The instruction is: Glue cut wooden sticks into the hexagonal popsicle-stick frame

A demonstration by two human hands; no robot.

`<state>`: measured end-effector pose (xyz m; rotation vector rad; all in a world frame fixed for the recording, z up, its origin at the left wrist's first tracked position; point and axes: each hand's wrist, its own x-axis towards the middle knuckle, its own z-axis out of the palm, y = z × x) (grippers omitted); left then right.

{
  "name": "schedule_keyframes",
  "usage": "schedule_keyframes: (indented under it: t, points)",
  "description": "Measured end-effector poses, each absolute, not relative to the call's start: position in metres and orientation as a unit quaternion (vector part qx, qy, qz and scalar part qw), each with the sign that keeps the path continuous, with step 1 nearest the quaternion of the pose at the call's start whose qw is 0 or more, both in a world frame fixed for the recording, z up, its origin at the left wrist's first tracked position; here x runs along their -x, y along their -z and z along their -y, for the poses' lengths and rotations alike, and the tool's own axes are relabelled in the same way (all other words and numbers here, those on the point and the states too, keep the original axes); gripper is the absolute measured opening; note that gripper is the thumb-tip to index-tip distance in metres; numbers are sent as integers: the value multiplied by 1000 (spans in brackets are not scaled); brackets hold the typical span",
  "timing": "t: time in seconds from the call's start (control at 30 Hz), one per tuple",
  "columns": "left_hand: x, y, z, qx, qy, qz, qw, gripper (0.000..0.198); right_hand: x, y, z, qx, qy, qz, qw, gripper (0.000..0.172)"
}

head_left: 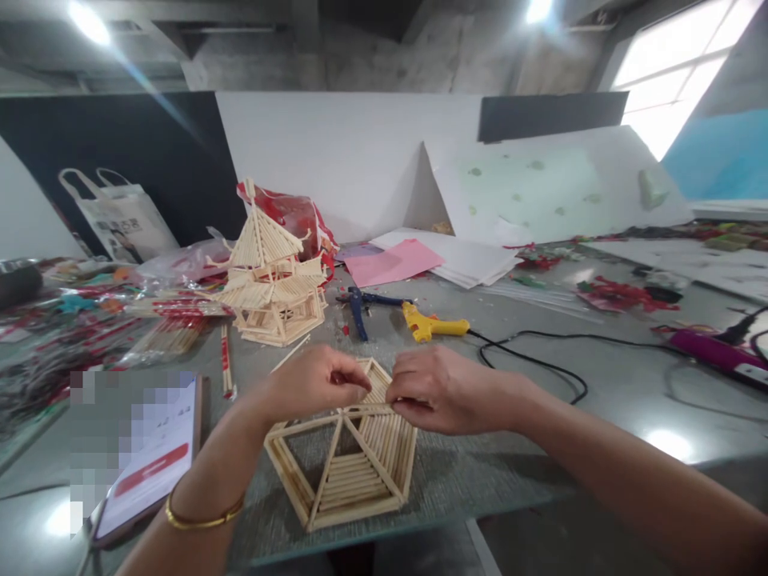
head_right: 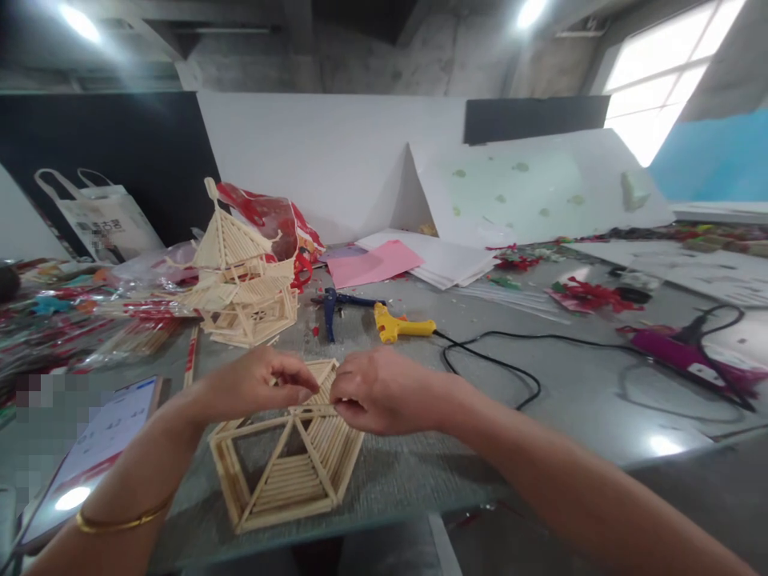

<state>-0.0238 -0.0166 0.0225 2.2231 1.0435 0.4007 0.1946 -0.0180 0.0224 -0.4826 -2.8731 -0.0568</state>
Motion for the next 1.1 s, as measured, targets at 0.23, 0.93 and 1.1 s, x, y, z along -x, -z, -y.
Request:
schedule_keyframes:
  t: [0.23, 0.93, 1.1]
  points:
    - [20, -21, 17, -841, -103, -417, 330, 25, -198, -18, 13, 168, 36, 976, 136, 17]
    - [24, -17, 6, -792, -203, -475, 325, 30, -186, -9, 24, 117, -8, 993, 32, 18]
    - [24, -18, 8, -794, -199, -469, 330, 29, -184, -6, 23, 119, -8, 992, 36, 18]
